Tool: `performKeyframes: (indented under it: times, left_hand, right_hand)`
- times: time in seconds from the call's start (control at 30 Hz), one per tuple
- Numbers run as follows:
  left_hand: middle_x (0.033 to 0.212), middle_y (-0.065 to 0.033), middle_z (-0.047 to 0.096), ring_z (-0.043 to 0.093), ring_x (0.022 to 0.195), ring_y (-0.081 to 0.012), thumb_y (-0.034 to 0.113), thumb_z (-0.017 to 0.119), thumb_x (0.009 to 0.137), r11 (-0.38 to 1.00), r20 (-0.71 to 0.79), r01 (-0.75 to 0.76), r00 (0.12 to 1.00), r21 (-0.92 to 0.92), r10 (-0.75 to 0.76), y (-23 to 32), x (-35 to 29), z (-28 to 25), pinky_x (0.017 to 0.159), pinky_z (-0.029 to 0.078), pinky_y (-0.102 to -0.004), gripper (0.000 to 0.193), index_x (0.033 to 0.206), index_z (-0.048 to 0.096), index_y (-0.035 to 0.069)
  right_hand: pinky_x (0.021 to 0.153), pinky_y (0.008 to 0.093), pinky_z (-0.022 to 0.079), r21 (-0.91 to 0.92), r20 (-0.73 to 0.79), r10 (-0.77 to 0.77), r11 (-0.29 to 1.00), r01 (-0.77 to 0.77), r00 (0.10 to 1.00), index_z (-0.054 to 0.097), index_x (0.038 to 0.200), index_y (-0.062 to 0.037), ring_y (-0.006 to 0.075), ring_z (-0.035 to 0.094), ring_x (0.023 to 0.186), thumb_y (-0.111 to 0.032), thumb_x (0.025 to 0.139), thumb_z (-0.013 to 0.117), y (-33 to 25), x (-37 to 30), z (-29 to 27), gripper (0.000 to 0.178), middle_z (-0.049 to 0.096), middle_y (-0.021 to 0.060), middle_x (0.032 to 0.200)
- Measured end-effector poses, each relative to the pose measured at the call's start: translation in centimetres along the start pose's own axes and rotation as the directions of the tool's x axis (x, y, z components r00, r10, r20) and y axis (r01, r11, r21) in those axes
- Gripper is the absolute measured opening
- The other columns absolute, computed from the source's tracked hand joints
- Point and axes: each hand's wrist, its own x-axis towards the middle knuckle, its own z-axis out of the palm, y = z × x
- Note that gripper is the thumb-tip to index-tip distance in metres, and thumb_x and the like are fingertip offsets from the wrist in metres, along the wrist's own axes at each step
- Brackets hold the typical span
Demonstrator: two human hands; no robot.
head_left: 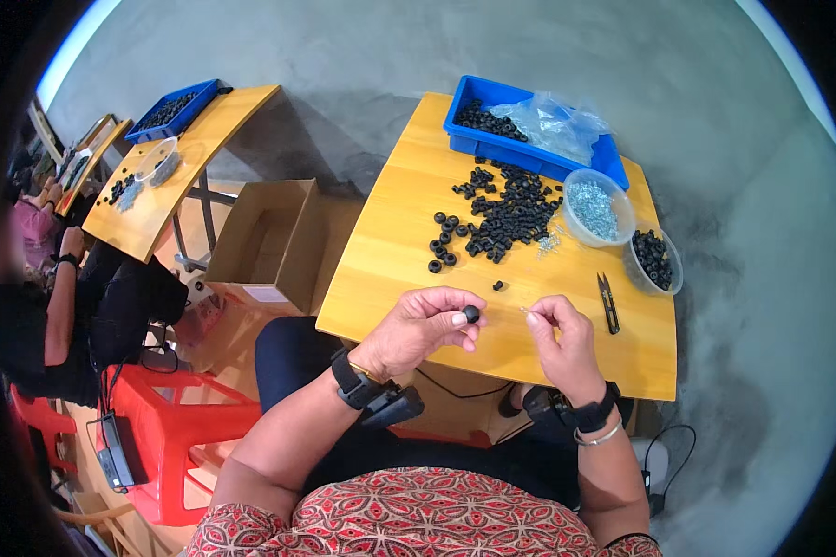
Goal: The person assembles components by hand by picking up a black rubber piece and a metal pin, inserting the pin into the rubber piece, and placing the finished assembly on the table. This process is repeated multiple times, with the person occasionally using shears to assist.
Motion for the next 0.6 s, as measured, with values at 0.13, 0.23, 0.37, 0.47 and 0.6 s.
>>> performKeyframes:
  times: [0.13, 0.23, 0.37, 0.47, 0.6]
  left_hand:
    - [0.094, -0.0126, 0.059, 0.059, 0.08, -0.0176, 0.009, 0.053, 0.085, 0.983, 0.115, -0.006, 0.993, -0.184, 0.028, 1.1, -1.1, 0.8, 0.071, 0.051, -0.0294, 0.021, 0.104, 0.055, -0.001]
    - [0.095, -0.0137, 0.059, 0.059, 0.082, -0.0184, 0.011, 0.053, 0.086, 0.969, 0.161, 0.004, 0.986, -0.246, 0.037, 1.6, -1.3, 1.2, 0.07, 0.05, -0.0298, 0.022, 0.104, 0.054, 0.0]
    - [0.094, -0.0131, 0.058, 0.057, 0.08, -0.0173, 0.013, 0.053, 0.086, 0.944, 0.135, 0.003, 0.99, -0.328, 0.044, 1.9, -1.8, 2.0, 0.069, 0.049, -0.0287, 0.022, 0.105, 0.054, 0.001]
    - [0.092, -0.0112, 0.057, 0.055, 0.076, -0.0155, 0.013, 0.054, 0.085, 0.922, 0.149, 0.032, 0.988, -0.386, 0.028, 1.5, -1.8, 2.1, 0.067, 0.048, -0.0274, 0.023, 0.105, 0.054, 0.001]
    - [0.09, -0.0098, 0.055, 0.054, 0.073, -0.0141, 0.013, 0.054, 0.085, 0.926, 0.142, 0.052, 0.99, -0.374, 0.002, 1.4, -2.1, 2.4, 0.066, 0.048, -0.0272, 0.025, 0.107, 0.054, 0.0]
  right_hand:
    - [0.06, 0.0282, 0.045, 0.026, 0.033, -0.028, 0.999, 0.027, 0.999, 0.051, 0.08, 0.0016, 0.019, 0.056, 0.062, -0.003, 0.08, 0.056, -3.2, -0.9, -0.6, 0.006, 0.056, 0.0101, 0.069]
    - [0.06, 0.0282, 0.045, 0.024, 0.064, -0.056, 0.998, 0.055, 0.996, 0.051, 0.08, 0.0013, 0.0197, 0.056, 0.063, -0.004, 0.08, 0.056, -4.7, -1.2, -0.8, 0.007, 0.056, 0.01, 0.07]
    - [0.06, 0.0292, 0.045, -0.015, 0.074, -0.126, 0.992, 0.127, 0.989, 0.052, 0.081, 0.0009, 0.022, 0.057, 0.064, -0.004, 0.08, 0.056, -5.7, -1.4, -0.8, 0.007, 0.056, 0.0108, 0.071]
    - [0.06, 0.0299, 0.045, -0.028, 0.067, -0.145, 0.989, 0.147, 0.987, 0.052, 0.081, 0.0008, 0.0231, 0.057, 0.064, -0.004, 0.079, 0.057, -6.3, -1.4, -0.8, 0.007, 0.056, 0.0114, 0.072]
    - [0.061, 0.0281, 0.043, 0.013, 0.052, -0.127, 0.992, 0.126, 0.991, 0.052, 0.081, 0.0001, 0.0214, 0.056, 0.064, -0.005, 0.08, 0.056, -6.3, -1.6, -0.6, 0.007, 0.056, 0.0097, 0.071]
